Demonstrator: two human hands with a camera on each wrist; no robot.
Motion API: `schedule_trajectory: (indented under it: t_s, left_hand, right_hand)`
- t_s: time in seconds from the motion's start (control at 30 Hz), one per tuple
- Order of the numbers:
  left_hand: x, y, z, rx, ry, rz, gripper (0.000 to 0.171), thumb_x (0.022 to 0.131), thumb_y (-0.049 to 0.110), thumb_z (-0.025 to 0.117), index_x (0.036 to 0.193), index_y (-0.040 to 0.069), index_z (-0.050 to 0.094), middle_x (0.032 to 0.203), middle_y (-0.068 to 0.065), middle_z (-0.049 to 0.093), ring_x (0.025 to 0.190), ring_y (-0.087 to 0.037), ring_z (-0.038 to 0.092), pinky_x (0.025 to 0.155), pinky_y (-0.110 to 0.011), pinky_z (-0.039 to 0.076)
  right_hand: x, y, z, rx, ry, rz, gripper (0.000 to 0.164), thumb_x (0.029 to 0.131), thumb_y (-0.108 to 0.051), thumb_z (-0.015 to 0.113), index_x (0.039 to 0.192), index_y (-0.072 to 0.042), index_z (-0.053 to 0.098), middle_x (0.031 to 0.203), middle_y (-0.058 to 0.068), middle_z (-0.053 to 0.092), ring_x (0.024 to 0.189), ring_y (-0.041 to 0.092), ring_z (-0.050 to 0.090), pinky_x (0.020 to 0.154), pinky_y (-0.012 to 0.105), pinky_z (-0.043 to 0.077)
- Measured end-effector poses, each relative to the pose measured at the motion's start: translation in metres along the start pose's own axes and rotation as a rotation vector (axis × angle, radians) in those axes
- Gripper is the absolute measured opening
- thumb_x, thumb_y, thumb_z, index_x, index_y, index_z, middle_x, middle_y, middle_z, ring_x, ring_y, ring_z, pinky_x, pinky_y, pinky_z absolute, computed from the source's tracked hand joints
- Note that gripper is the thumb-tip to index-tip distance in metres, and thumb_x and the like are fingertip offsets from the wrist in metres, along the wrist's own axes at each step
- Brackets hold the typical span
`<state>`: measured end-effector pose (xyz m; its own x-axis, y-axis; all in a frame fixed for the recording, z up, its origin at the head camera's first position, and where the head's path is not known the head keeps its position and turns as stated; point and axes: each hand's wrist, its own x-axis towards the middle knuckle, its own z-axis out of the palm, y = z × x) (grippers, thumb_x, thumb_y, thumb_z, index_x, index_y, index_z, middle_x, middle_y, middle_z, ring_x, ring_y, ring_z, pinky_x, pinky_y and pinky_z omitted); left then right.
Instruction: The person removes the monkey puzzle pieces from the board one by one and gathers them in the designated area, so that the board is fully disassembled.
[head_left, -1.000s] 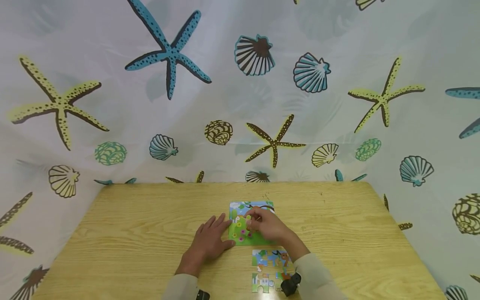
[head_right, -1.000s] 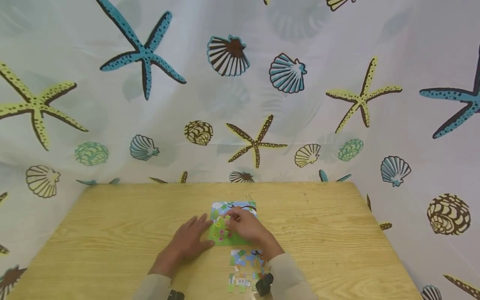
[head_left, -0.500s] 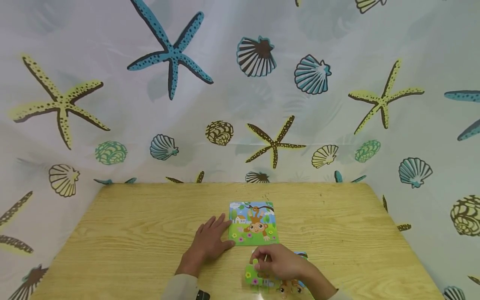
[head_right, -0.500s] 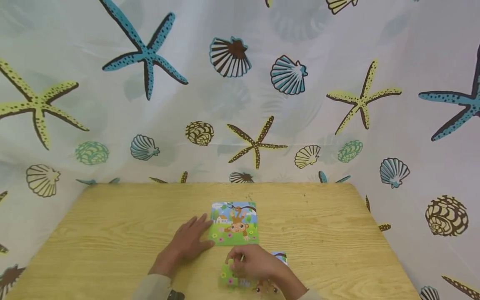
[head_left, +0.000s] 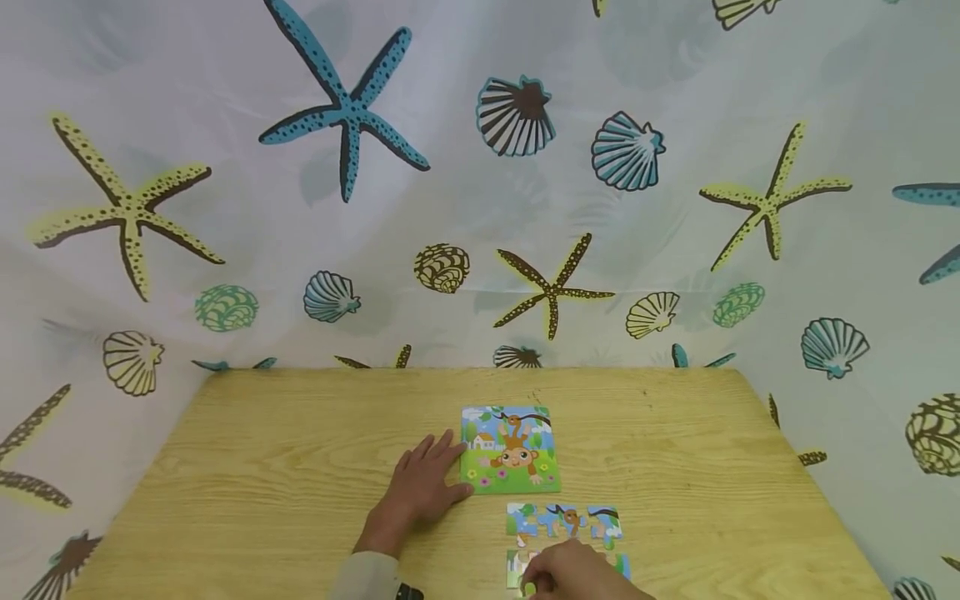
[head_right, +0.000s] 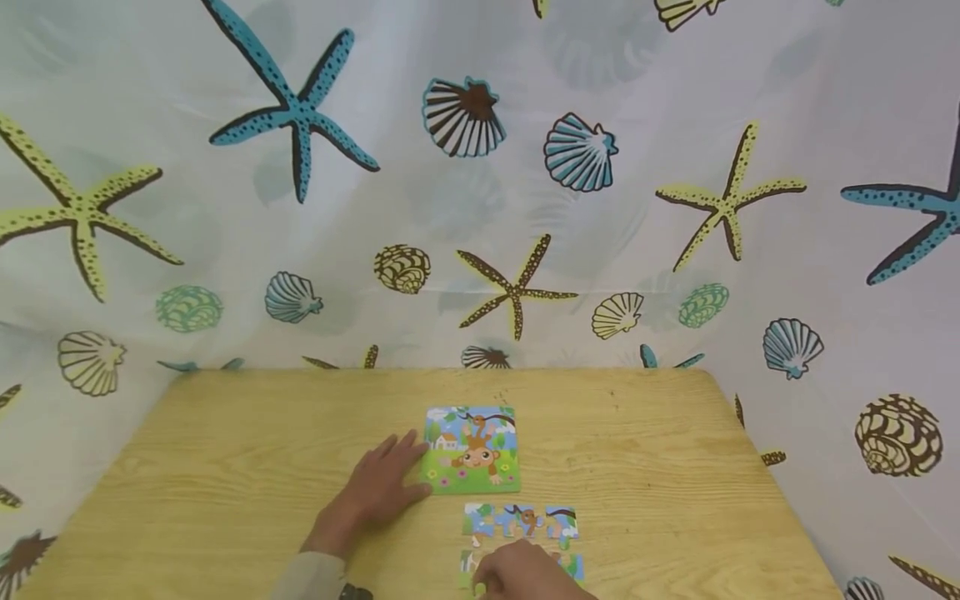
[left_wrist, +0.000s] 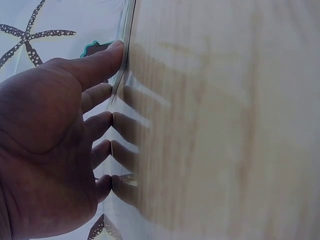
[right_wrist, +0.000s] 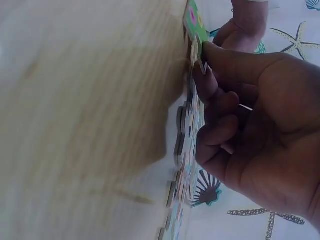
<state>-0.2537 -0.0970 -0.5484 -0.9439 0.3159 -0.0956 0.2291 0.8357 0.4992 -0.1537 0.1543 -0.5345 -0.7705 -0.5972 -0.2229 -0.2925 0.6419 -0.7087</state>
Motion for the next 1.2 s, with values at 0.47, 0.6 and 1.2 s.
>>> schedule_trajectory:
  t_s: [0.47, 0.6, 1.2]
  left_hand:
    - [-0.002, -0.001, -0.003, -0.003, -0.011, -0.014, 0.063, 0.092, 0.040, 0.063, 0.146, 0.016, 0.044, 0.160, -0.010, 0.027, 0.148, -0.038, 0.020, 0.118, -0.063, 0.013]
    - [-0.003, 0.000, -0.003, -0.003, -0.012, -0.028, 0.063, 0.091, 0.040, 0.064, 0.146, 0.017, 0.044, 0.160, -0.009, 0.027, 0.148, -0.038, 0.019, 0.119, -0.062, 0.013]
    - [-0.003, 0.003, -0.005, -0.013, -0.022, -0.037, 0.062, 0.091, 0.040, 0.064, 0.146, 0.017, 0.045, 0.160, -0.009, 0.027, 0.149, -0.038, 0.018, 0.119, -0.062, 0.012]
  right_hand:
    - [0.005, -0.006, -0.013, -0.157, 0.195, -0.244, 0.005, 0.088, -0.015, 0.069, 0.086, -0.014, 0.074, 0.078, -0.011, 0.065, 0.065, -0.010, 0.049, 0.060, 0.010, 0.047]
    - [0.014, -0.012, -0.038, -0.280, 0.257, -0.154, 0.013, 0.088, -0.021, 0.070, 0.099, -0.014, 0.074, 0.088, -0.008, 0.063, 0.073, -0.002, 0.054, 0.064, 0.013, 0.047]
    - [0.098, 0.019, -0.053, -0.390, 0.263, -0.016, 0.047, 0.086, -0.029, 0.074, 0.126, -0.006, 0.064, 0.111, 0.006, 0.056, 0.095, 0.019, 0.057, 0.082, 0.033, 0.053]
